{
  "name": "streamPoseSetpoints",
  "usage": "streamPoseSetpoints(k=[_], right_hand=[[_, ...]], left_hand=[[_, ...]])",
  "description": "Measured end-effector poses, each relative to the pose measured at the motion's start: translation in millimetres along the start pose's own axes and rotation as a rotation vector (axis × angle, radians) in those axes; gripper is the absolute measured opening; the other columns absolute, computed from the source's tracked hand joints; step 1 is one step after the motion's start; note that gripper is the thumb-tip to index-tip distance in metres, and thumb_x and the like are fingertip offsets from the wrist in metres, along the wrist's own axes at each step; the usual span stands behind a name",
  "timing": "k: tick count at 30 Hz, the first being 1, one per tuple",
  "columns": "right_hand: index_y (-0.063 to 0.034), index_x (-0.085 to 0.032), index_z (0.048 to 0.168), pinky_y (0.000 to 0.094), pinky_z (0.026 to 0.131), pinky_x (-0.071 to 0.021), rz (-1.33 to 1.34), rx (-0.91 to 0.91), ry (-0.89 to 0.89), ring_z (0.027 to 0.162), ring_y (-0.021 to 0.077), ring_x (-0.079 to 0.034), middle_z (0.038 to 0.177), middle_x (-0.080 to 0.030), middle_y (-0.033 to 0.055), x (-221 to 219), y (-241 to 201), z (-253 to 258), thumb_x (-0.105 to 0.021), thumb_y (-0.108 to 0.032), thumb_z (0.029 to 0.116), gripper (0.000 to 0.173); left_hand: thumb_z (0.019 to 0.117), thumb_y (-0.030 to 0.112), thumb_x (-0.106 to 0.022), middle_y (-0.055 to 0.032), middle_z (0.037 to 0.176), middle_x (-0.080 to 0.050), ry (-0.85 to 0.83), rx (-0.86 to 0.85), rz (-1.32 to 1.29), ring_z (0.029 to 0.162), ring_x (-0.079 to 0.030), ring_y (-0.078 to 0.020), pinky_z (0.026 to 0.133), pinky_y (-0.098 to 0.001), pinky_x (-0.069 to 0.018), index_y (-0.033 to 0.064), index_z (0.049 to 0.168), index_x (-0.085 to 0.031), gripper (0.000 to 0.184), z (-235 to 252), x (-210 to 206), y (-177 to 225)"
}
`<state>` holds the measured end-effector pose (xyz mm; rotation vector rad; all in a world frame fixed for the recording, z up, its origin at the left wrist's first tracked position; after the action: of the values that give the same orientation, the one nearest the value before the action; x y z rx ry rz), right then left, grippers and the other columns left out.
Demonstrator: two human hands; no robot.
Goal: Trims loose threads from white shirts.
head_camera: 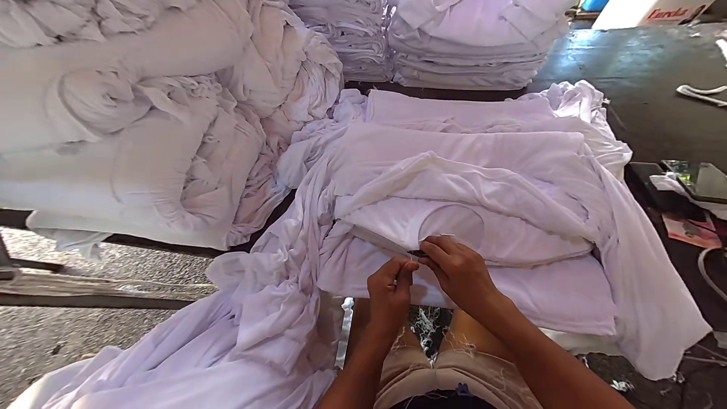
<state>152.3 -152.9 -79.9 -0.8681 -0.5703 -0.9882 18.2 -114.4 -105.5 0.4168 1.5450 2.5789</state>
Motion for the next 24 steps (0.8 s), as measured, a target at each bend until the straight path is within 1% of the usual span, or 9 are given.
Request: streamPoseSetpoints(k=[3,8,11,14,16,18,20,22,24], right_hand=[[-0.003,-0.074,0.105,0.0389,0.072,-0.0603,0.011,-0.009,0.005,0.087,0.0276,-0.075,0.105,-0.075,0.0142,-1,1,1,-0.059,-0.021,0.1004,0.023],[-0.0016,-0.073,0.108,0.0406,0.071,-0.0605,0.0,0.003,-0.013,0.087,0.0296,-0.075,0.107,-0.075,0.0158,1,1,-3,-0.062,-0.023,0.098,0.026],[-0.0024,-0.073,0.108,0.0403,0.071,-0.0602,0.01,0.005,-0.012,0.086,0.0293,-0.075,0.107,-0.075,0.0153,-1,0,-1,-0.06,-0.021,0.0992,0.024],[-0.0033,-0.073,0.105,0.0391,0.071,-0.0602,0.0,-0.006,0.001,0.086,0.0277,-0.075,0.103,-0.076,0.0139,-3,3,0,-0.058,-0.019,0.1007,0.022],[-0.0022,-0.073,0.106,0.0395,0.071,-0.0603,0.024,-0.025,-0.002,0.085,0.0276,-0.075,0.102,-0.075,0.014,-2,7,-2,-0.058,-0.02,0.1005,0.024],[-0.0002,-0.072,0.107,0.0402,0.068,-0.0601,0.058,-0.055,-0.008,0.082,0.027,-0.074,0.1,-0.074,0.015,2,13,-5,-0.061,-0.027,0.0991,0.029],[0.0016,-0.071,0.107,0.0438,0.065,-0.0597,0.054,-0.12,-0.052,0.081,0.0291,-0.074,0.105,-0.073,0.0177,10,27,-9,-0.066,-0.031,0.0964,0.035],[0.0042,-0.07,0.108,0.0517,0.062,-0.0578,0.015,-0.224,-0.15,0.078,0.0352,-0.073,0.107,-0.072,0.0212,21,47,-16,-0.069,-0.025,0.0937,0.033],[0.006,-0.069,0.108,0.0582,0.063,-0.0555,-0.05,-0.316,-0.228,0.078,0.0408,-0.071,0.104,-0.071,0.0238,30,70,-25,-0.069,-0.019,0.0929,0.03]], left_hand=[[0.0969,0.009,-0.057,0.0046,0.066,-0.059,-0.005,0.002,-0.029,0.059,-0.051,0.0077,0.057,-0.0088,-0.0435,-0.003,0.084,-0.068,0.02,-2,-4,-2],[0.0967,0.007,-0.056,0.006,0.067,-0.059,0.014,0.014,-0.043,0.059,-0.051,0.0084,0.056,-0.0082,-0.0431,-0.0032,0.085,-0.067,0.019,1,2,-3],[0.0965,0.008,-0.057,0.0043,0.068,-0.06,-0.001,0.018,-0.044,0.059,-0.052,0.008,0.056,-0.0087,-0.0435,-0.0034,0.084,-0.068,0.02,-1,-4,-2],[0.0971,0.009,-0.057,0.0039,0.067,-0.059,-0.041,-0.01,-0.04,0.059,-0.051,0.0078,0.056,-0.0085,-0.0431,-0.003,0.085,-0.068,0.02,-2,-8,-1],[0.0968,0.008,-0.057,0.001,0.068,-0.061,-0.115,-0.058,-0.034,0.06,-0.053,0.0062,0.058,-0.009,-0.0444,-0.0041,0.085,-0.068,0.02,-3,-9,1],[0.0965,0.008,-0.058,-0.0022,0.069,-0.063,-0.237,-0.091,-0.032,0.062,-0.055,0.0038,0.061,-0.01,-0.0463,-0.0044,0.086,-0.07,0.02,-4,-10,1],[0.0977,0.01,-0.059,-0.0049,0.071,-0.065,-0.381,-0.111,-0.027,0.063,-0.057,0.0011,0.063,-0.0115,-0.0477,-0.0044,0.087,-0.07,0.021,-4,-12,2],[0.0983,0.01,-0.059,-0.0058,0.071,-0.065,-0.497,-0.117,-0.021,0.064,-0.057,-0.0004,0.064,-0.0123,-0.0471,-0.0041,0.087,-0.071,0.021,-4,-14,2],[0.0986,0.01,-0.06,-0.0065,0.073,-0.066,-0.557,-0.104,-0.012,0.065,-0.058,-0.0014,0.066,-0.0128,-0.048,-0.0038,0.087,-0.071,0.021,-4,-14,0]])
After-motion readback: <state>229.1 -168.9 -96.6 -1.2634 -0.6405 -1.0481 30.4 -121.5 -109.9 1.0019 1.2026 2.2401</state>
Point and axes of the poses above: each hand's wrist, its own z-axis towards the middle knuckle, its own x-axis out of the back of the hand, y = z × x, the point moved 6 cm from there along z, towards the middle knuckle
